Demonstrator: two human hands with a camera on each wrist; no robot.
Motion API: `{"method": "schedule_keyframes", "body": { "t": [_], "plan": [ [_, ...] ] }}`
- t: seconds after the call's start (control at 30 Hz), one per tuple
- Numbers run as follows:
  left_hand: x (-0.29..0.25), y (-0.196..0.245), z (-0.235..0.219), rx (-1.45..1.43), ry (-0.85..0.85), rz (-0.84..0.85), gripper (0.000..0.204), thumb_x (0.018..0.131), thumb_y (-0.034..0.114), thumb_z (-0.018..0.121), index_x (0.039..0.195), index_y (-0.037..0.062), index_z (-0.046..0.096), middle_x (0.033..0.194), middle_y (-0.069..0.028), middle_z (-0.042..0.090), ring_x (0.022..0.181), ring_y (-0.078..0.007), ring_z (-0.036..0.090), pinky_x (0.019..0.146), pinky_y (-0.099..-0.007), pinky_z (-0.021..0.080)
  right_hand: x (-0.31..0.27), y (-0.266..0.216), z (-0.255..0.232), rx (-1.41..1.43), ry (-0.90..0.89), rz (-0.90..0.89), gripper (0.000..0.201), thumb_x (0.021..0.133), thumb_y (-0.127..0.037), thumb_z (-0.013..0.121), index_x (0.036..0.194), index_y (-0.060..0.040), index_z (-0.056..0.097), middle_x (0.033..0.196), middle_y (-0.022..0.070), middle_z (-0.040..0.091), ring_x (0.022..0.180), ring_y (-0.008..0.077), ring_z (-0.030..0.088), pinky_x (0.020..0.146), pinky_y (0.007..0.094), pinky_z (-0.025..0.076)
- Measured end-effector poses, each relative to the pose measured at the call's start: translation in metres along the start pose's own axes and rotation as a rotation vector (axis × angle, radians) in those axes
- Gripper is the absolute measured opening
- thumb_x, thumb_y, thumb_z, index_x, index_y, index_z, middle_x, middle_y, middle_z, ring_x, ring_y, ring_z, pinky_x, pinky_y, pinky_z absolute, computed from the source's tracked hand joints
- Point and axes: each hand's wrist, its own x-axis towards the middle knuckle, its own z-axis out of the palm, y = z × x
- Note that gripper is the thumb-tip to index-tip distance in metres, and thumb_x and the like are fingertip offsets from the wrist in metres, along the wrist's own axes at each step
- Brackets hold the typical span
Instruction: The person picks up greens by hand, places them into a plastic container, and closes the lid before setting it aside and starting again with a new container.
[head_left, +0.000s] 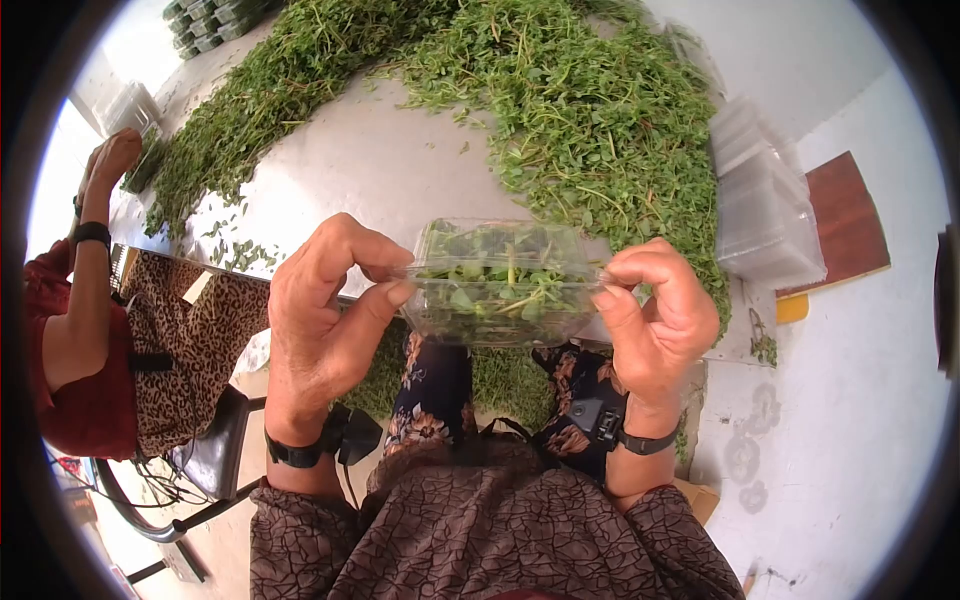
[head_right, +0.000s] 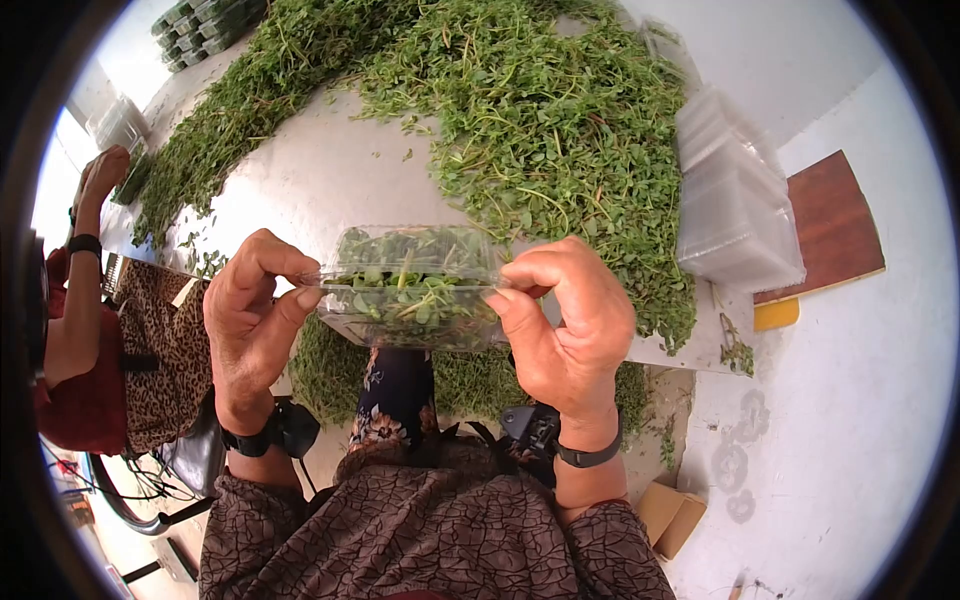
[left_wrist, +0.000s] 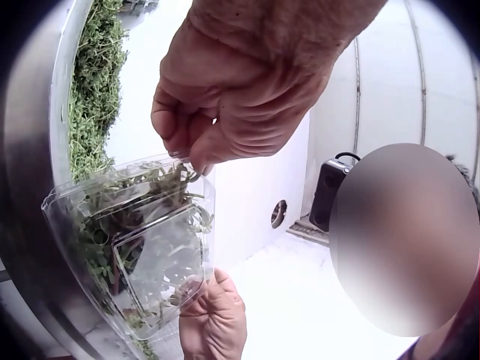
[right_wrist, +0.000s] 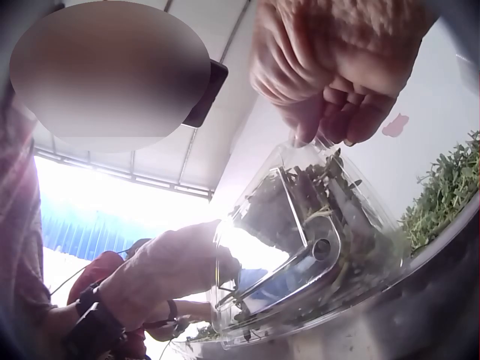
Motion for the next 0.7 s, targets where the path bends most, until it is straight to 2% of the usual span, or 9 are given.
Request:
{"method": "schedule_keyframes", "body": {
  "t": [0.23,0.3,0.37,0.7],
  "plan": [
    [0.0012,0.0061,-0.0031,0.084,-0.036,-0.032,0.021,0.066,-0.009,0.065,0.083,0.0002,0.058,0.071,-0.0065,0.055,0.064,-0.0187,0.055,0.061,-0.0288,0.045,0.0008,0.0026,-0.0006,0.0,-0.022,-0.029,0.014,0.074,0.001,0.07,0.083,-0.0013,0.059,0.074,0.008,0.059,0.062,0.016,0.053,0.054,0.0252,0.043],
    [0.0033,0.007,-0.0023,0.097,-0.033,0.023,0.02,0.066,-0.009,0.065,0.082,0.0003,0.058,0.072,-0.0069,0.057,0.065,-0.0195,0.058,0.062,-0.0294,0.046,0.0009,0.0001,-0.001,-0.015,-0.019,0.0,0.013,0.075,0.0,0.069,0.083,-0.0016,0.058,0.074,0.0079,0.059,0.062,0.0163,0.053,0.054,0.0252,0.043],
    [0.0037,0.008,-0.0026,0.117,-0.027,0.004,0.02,0.066,-0.009,0.065,0.082,0.0004,0.058,0.073,-0.0072,0.058,0.066,-0.02,0.059,0.062,-0.0298,0.047,0.0008,0.0008,-0.0027,-0.025,-0.046,-0.008,0.013,0.076,-0.001,0.069,0.084,-0.0016,0.058,0.074,0.0077,0.058,0.062,0.016,0.052,0.055,0.0249,0.042],
    [0.0035,0.0051,-0.0008,0.003,-0.03,-0.045,0.019,0.068,-0.009,0.064,0.082,0.0012,0.058,0.074,-0.0069,0.056,0.066,-0.0194,0.058,0.06,-0.0292,0.046,-0.0018,0.0017,-0.0042,0.02,-0.073,0.028,0.015,0.077,-0.001,0.067,0.085,-0.0006,0.055,0.073,0.0069,0.055,0.063,0.0156,0.048,0.058,0.0256,0.04]
  ]
}}
